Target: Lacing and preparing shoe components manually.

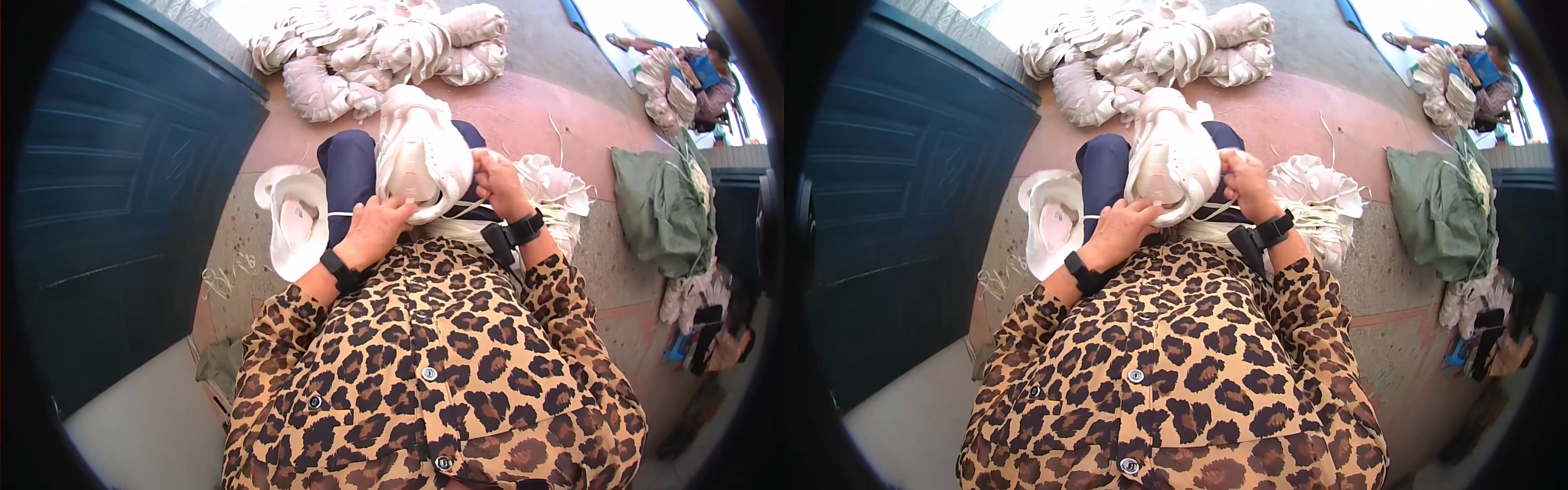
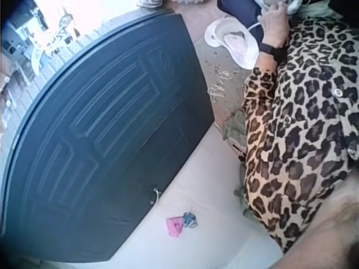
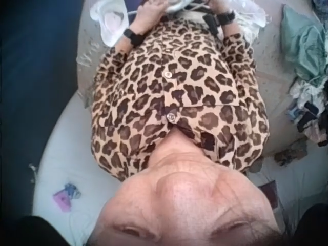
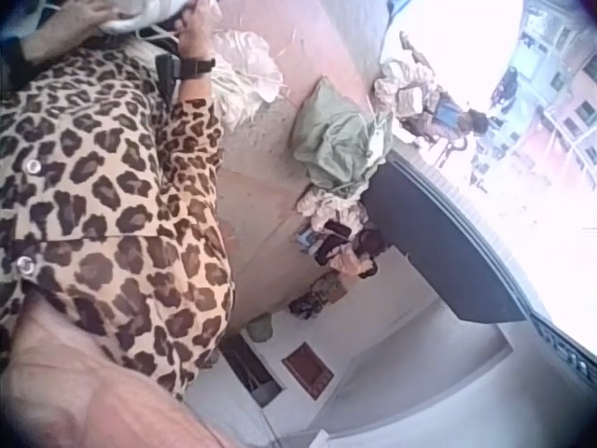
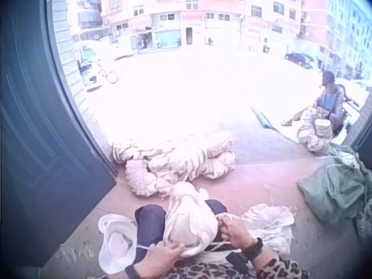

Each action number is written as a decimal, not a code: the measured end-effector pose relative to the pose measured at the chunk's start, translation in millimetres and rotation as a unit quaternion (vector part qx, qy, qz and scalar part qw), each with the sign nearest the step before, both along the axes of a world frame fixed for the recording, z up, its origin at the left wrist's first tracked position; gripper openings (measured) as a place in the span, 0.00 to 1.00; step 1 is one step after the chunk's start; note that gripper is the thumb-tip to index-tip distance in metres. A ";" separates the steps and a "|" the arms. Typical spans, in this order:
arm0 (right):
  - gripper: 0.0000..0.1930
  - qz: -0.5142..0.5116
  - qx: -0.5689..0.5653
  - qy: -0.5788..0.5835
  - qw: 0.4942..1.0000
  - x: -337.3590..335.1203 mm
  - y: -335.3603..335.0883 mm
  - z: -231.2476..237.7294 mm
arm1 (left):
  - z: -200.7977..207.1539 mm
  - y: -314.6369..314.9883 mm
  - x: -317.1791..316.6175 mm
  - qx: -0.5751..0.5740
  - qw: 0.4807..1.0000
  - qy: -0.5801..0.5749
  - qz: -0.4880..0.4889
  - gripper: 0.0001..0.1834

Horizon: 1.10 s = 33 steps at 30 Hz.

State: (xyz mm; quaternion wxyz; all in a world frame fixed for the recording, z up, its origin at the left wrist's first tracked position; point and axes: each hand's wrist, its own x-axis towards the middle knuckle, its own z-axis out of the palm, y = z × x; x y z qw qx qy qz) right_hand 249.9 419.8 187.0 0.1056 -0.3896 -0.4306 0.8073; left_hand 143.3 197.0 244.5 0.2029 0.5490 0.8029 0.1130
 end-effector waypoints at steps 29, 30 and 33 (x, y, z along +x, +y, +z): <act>0.19 0.229 0.438 -0.171 0.852 -25.9 -42.3 -7.3 | -72.5 1.9 -5.9 0.038 0.989 0.104 -0.102 0.13; 0.18 0.178 0.337 -0.111 0.918 -27.0 -38.4 5.3 | -70.2 2.6 -5.9 0.053 0.988 0.093 -0.110 0.12; 0.15 0.033 0.099 0.056 0.993 -22.7 -25.8 56.0 | -54.2 8.0 -7.1 0.019 0.993 -0.028 -0.111 0.12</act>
